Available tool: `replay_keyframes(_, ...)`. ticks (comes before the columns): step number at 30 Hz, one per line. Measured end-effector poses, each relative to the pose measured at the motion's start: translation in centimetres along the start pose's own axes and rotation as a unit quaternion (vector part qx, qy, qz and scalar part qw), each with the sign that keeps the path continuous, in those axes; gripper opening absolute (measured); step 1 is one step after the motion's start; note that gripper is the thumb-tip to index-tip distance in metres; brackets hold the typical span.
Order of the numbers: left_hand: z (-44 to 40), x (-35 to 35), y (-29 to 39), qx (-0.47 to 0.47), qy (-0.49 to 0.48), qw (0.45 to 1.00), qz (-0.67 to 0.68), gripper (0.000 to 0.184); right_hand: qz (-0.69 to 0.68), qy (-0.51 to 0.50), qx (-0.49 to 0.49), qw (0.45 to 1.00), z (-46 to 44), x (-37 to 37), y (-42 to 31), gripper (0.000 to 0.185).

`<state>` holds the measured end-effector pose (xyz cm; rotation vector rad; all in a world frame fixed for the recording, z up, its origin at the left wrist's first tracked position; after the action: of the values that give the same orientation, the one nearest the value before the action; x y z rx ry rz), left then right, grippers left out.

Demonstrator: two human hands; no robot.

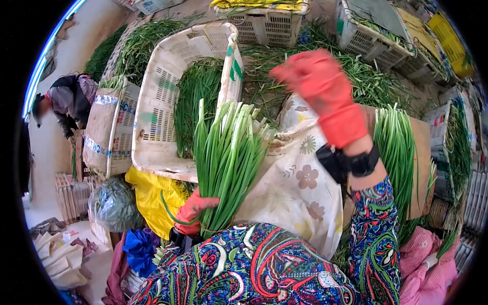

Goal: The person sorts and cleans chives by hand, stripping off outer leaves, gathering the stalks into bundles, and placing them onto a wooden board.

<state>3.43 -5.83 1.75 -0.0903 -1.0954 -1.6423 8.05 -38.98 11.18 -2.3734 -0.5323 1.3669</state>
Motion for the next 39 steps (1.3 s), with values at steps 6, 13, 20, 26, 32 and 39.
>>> replay_keyframes(6, 0.2, 0.5, 0.1, -0.041, 0.002, 0.999, -0.009, 0.059, 0.004, -0.06, -0.129, 0.99, 5.4, 8.0, -7.3, 0.012)
replay_keyframes(13, 0.0, -0.5, -1.1, -0.041, -0.016, 0.998, 0.042, 0.061, 0.13, 0.011, -0.134, 0.982, 1.0, 5.5, -2.4, 0.009)
replay_keyframes(20, 0.5, -1.7, -1.5, -0.015, -0.018, 0.992, 0.125, 0.052, -0.225, -0.027, 0.454, 0.862, 3.2, 0.3, 8.8, 0.036)
replay_keyframes(26, 0.7, -1.3, -1.0, -0.041, 0.012, 0.99, 0.135, 0.05, -0.188, -0.113, 0.039, 0.975, 5.3, 4.4, -1.7, 0.038)
replay_keyframes(32, 1.3, 1.0, -0.4, -0.021, 0.028, 0.995, 0.09, 0.053, -0.093, -0.117, 0.012, 0.989, 5.5, 8.4, -4.8, 0.04)
replay_keyframes(39, 1.3, 0.5, -1.3, -0.026, 0.02, 0.994, 0.108, 0.054, 0.123, 0.002, -0.065, 0.99, 1.7, 7.4, -0.2, 0.005)
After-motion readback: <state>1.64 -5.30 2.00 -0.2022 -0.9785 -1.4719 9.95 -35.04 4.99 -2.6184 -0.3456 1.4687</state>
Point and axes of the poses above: each hand's wrist, its own z-axis away from the middle knuckle, its own x-axis out of the palm, y = z × x, the point moved 3 cm from there along -z, towards the middle knuckle, and after that the axes turned 6 degrees about z, right-handed, at the moved point
